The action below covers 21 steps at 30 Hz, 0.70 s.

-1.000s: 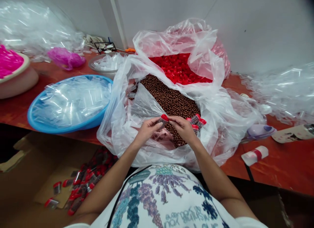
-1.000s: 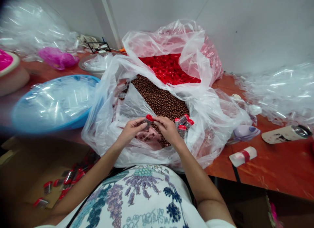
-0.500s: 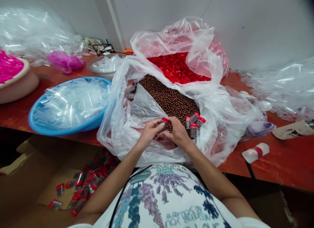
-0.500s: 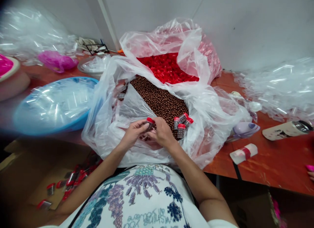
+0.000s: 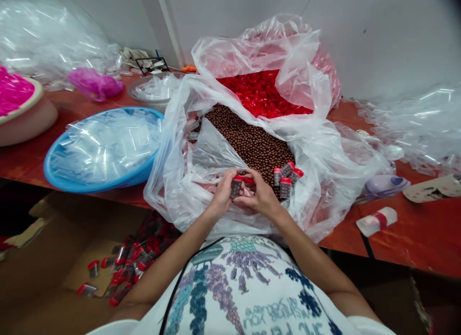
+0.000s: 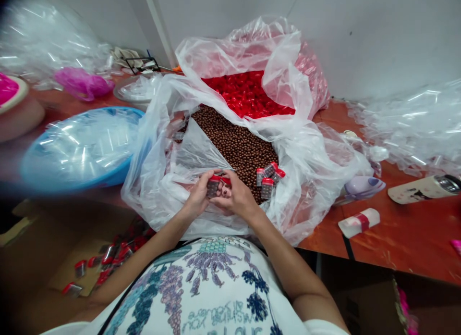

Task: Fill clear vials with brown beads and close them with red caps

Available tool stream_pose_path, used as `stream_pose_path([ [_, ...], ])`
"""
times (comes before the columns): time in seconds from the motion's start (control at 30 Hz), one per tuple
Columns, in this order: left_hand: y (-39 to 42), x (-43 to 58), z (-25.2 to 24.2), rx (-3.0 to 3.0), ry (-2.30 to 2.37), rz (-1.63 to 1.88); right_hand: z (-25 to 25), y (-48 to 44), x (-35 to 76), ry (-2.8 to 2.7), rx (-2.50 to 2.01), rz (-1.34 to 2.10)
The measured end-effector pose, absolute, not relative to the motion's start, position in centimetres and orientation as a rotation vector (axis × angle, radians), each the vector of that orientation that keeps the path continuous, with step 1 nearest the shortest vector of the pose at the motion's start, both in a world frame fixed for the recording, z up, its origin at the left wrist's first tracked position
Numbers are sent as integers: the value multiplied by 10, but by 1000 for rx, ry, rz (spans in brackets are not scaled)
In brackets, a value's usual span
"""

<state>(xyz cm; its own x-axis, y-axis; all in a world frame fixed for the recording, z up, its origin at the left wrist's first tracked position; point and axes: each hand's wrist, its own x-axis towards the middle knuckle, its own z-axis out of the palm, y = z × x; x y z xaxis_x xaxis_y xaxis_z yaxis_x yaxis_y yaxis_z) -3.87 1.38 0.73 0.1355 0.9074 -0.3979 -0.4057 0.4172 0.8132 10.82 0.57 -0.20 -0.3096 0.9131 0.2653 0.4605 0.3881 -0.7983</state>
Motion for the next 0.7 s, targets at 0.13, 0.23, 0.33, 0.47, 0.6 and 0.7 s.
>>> stream_pose_path([
  [0.13,11,-41,16,573,951,1096,-3,1,116,-1580,-1376,1054],
  [0.23,9,-39,17,581,995,1060,-2,-1,113,-1410,-1316,1048],
  [0.33,8,-33,13,632,998,1023,0,-3,105,-1218,-1203,1080],
  [0.47,9,-28,7,689,995,1078,4,-8,101,-1461,-1173,980],
  [0.6,8,-29,9,656,1014,1059,4,-10,105,-1931,-1160,604],
  [0.7,9,-29,11,653,1029,1003,2,-10,106,-2090,-1116,430],
])
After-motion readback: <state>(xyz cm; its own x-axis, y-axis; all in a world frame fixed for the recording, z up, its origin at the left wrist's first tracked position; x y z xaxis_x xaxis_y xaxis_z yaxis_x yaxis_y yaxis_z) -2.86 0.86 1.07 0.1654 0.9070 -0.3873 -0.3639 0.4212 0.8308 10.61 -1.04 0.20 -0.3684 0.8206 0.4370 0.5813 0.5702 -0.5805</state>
